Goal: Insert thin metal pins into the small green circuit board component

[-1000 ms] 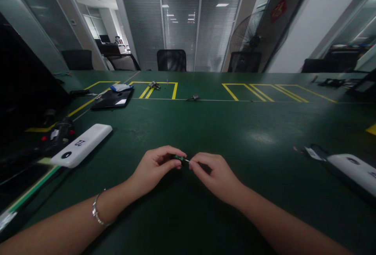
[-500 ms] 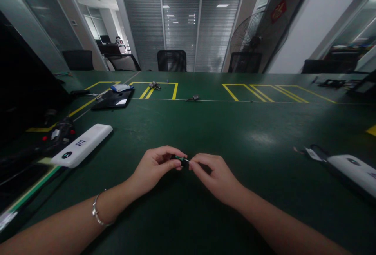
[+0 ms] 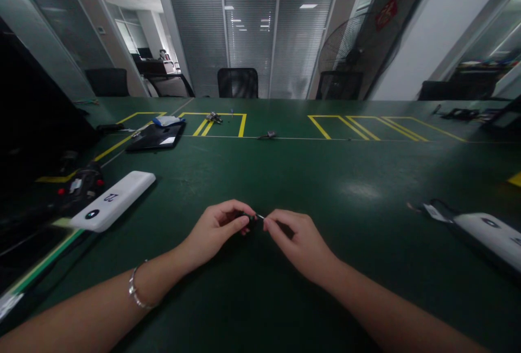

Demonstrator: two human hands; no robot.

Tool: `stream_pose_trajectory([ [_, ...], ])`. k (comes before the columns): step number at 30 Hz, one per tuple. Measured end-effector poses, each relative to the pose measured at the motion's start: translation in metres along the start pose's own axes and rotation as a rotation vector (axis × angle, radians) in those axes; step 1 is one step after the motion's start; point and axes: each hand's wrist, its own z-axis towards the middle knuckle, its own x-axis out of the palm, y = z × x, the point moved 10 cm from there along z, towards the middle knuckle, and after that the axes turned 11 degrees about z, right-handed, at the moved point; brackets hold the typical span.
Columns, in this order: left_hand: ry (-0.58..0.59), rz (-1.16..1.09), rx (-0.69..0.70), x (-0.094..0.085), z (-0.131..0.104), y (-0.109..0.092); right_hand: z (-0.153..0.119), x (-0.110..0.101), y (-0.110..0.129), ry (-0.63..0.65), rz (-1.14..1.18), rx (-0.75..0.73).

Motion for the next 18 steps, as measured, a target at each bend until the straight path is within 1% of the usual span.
stream_pose_trajectory([
  [3,0.172,0.27,0.137,0.02,-0.006,-0.014,0.0,0.0,0.0,-0.003,0.01,-0.012],
  [4,0.211,0.366,0.19,0.025,-0.008,-0.018,0.001,0.0,0.001,-0.001,0.008,-0.019],
  [6,0.247,0.5,0.272,0.033,-0.013,-0.025,0.001,0.0,0.002,0.001,0.003,-0.027],
  [8,0.25,0.551,0.3,0.036,-0.014,-0.029,0.001,0.001,0.002,0.005,0.0,-0.026],
  [14,0.252,0.597,0.312,0.038,-0.015,-0.031,0.001,0.001,0.002,-0.001,0.006,-0.029],
  [18,0.192,0.598,0.306,0.033,-0.014,-0.031,0.001,0.0,0.001,-0.006,0.006,-0.022],
])
